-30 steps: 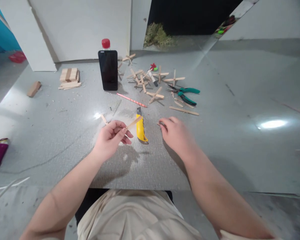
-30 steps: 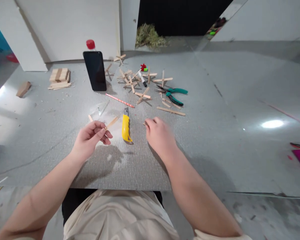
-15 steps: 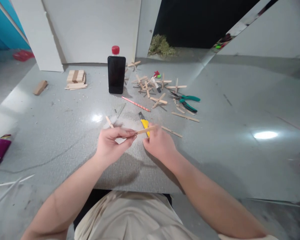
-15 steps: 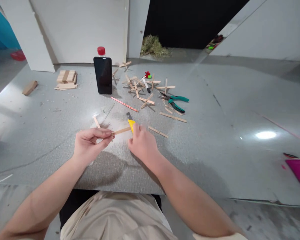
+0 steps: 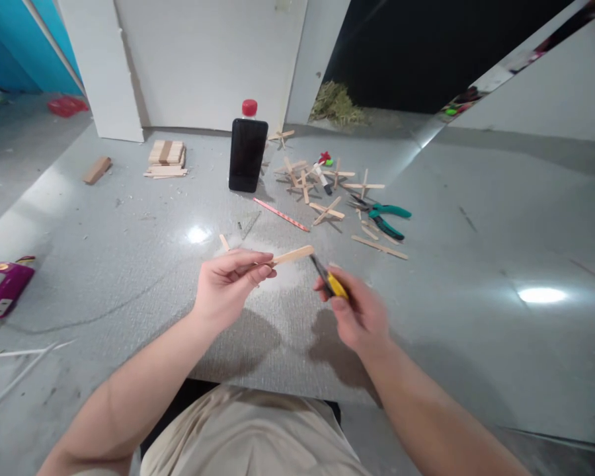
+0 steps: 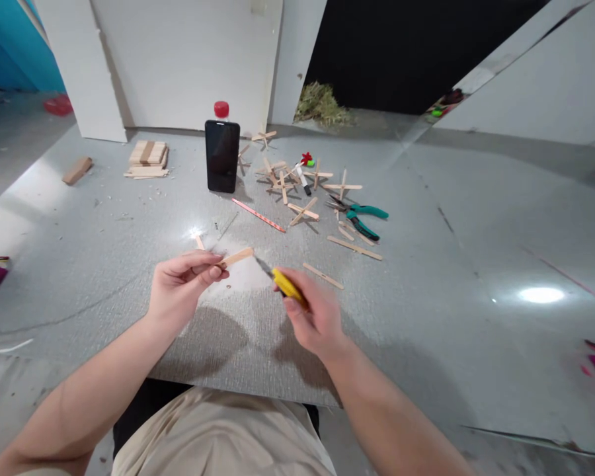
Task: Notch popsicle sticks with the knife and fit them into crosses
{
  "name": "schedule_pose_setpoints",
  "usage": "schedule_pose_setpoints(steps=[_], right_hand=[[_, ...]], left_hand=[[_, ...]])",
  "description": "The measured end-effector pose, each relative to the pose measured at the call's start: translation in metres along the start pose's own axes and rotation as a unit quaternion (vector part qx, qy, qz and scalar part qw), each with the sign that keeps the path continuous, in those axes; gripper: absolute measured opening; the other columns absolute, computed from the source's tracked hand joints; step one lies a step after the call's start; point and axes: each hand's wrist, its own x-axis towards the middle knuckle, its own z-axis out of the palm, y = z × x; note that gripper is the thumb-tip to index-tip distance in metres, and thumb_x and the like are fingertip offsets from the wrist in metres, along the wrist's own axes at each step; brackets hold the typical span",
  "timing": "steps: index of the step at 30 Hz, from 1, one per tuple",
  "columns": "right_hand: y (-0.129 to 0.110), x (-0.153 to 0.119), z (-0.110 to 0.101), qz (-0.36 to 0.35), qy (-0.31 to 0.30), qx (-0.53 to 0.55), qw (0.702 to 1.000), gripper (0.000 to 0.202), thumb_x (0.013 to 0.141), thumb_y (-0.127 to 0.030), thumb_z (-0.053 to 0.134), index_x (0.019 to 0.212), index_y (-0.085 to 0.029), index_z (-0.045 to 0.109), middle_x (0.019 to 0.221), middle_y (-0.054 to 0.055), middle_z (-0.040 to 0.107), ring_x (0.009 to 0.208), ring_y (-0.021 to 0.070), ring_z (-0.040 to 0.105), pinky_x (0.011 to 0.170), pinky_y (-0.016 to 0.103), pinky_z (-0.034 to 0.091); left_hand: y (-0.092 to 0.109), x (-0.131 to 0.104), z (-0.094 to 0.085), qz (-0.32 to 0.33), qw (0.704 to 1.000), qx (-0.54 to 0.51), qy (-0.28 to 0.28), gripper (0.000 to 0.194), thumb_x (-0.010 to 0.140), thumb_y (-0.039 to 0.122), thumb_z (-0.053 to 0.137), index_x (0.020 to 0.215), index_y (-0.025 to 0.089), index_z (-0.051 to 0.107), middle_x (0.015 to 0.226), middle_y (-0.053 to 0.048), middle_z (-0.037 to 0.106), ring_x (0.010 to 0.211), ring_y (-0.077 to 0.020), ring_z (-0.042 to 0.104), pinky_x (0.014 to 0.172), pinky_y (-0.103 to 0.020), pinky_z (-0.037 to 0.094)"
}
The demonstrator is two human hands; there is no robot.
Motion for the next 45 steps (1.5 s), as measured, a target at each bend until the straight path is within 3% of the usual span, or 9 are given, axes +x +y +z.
schedule_pose_setpoints(steps=[2,6,10,23,29,33,40,45], right_hand=[[-0.004,-0.004,0.0,-0.026,-0.023,-0.002,0.999,0.035,0.099,-0.042,0.045,0.126,-0.024,0.058,0.094,0.008,0.069,0.072,0.0195,0.066,0.066,0.035,0.056],[-0.007,-0.006,-0.003,-0.063,0.001,-0.021,0.998,0.037,0.101,-0.036,0.04,0.134,-0.025,0.053,0.102,0.011,0.07,0.082,0.0227,0.069,0.072,0.038,0.058],[-0.008,-0.001,-0.004,-0.092,-0.017,-0.049,0.994,0.037,0.097,-0.03,0.047,0.132,-0.024,0.056,0.107,0.011,0.071,0.088,0.0241,0.071,0.077,0.039,0.059],[-0.009,0.005,-0.004,-0.128,-0.033,-0.079,0.988,0.044,0.091,-0.018,0.05,0.135,-0.024,0.051,0.115,0.012,0.065,0.101,0.0264,0.067,0.082,0.041,0.057],[-0.009,0.007,-0.005,-0.141,-0.03,-0.096,0.985,0.048,0.088,-0.016,0.052,0.136,-0.025,0.05,0.115,0.013,0.064,0.101,0.0271,0.066,0.082,0.042,0.056],[-0.014,0.011,-0.005,-0.152,-0.027,-0.104,0.982,0.052,0.087,-0.015,0.052,0.138,-0.025,0.05,0.108,0.01,0.065,0.09,0.0238,0.064,0.075,0.038,0.055],[-0.019,0.014,-0.002,-0.153,-0.037,-0.114,0.981,0.053,0.09,-0.025,0.048,0.143,-0.021,0.047,0.087,0.006,0.059,0.073,0.0214,0.055,0.066,0.037,0.046],[-0.022,0.016,-0.002,-0.157,-0.034,-0.136,0.978,0.038,0.096,-0.048,0.047,0.119,-0.02,0.058,0.072,0.002,0.053,0.062,0.0188,0.047,0.059,0.034,0.036]], left_hand=[[0.001,0.0,0.001,-0.004,1.0,-0.018,0.001,0.022,0.073,0.036,0.086,0.086,0.02,0.077,0.083,-0.002,0.077,0.07,-0.0144,0.076,0.068,-0.024,0.066],[0.003,0.0,0.0,-0.021,0.999,-0.04,-0.001,0.023,0.075,0.037,0.085,0.087,0.019,0.076,0.077,-0.002,0.077,0.066,-0.0145,0.076,0.062,-0.022,0.064],[0.004,-0.002,0.002,-0.037,0.998,-0.051,-0.018,0.025,0.074,0.037,0.086,0.086,0.018,0.076,0.078,-0.003,0.078,0.067,-0.016,0.076,0.067,-0.027,0.066],[0.004,-0.002,0.003,-0.094,0.989,-0.08,-0.082,0.022,0.078,0.037,0.083,0.088,0.019,0.079,0.071,-0.003,0.077,0.065,-0.0141,0.075,0.066,-0.023,0.065],[0.003,-0.002,0.003,-0.12,0.984,-0.092,-0.094,0.025,0.077,0.04,0.083,0.088,0.018,0.078,0.072,-0.003,0.077,0.065,-0.0149,0.075,0.064,-0.024,0.065],[0.006,-0.003,0.003,-0.14,0.979,-0.093,-0.111,0.026,0.076,0.039,0.084,0.088,0.017,0.078,0.073,-0.004,0.077,0.067,-0.0151,0.076,0.066,-0.022,0.065],[0.014,-0.007,0.007,-0.193,0.965,-0.098,-0.147,0.025,0.077,0.036,0.084,0.087,0.014,0.077,0.072,-0.005,0.077,0.067,-0.0142,0.076,0.068,-0.021,0.064],[0.013,-0.008,0.009,-0.213,0.954,-0.119,-0.172,0.022,0.076,0.033,0.085,0.086,0.014,0.078,0.071,-0.005,0.077,0.066,-0.0137,0.076,0.068,-0.02,0.064]])
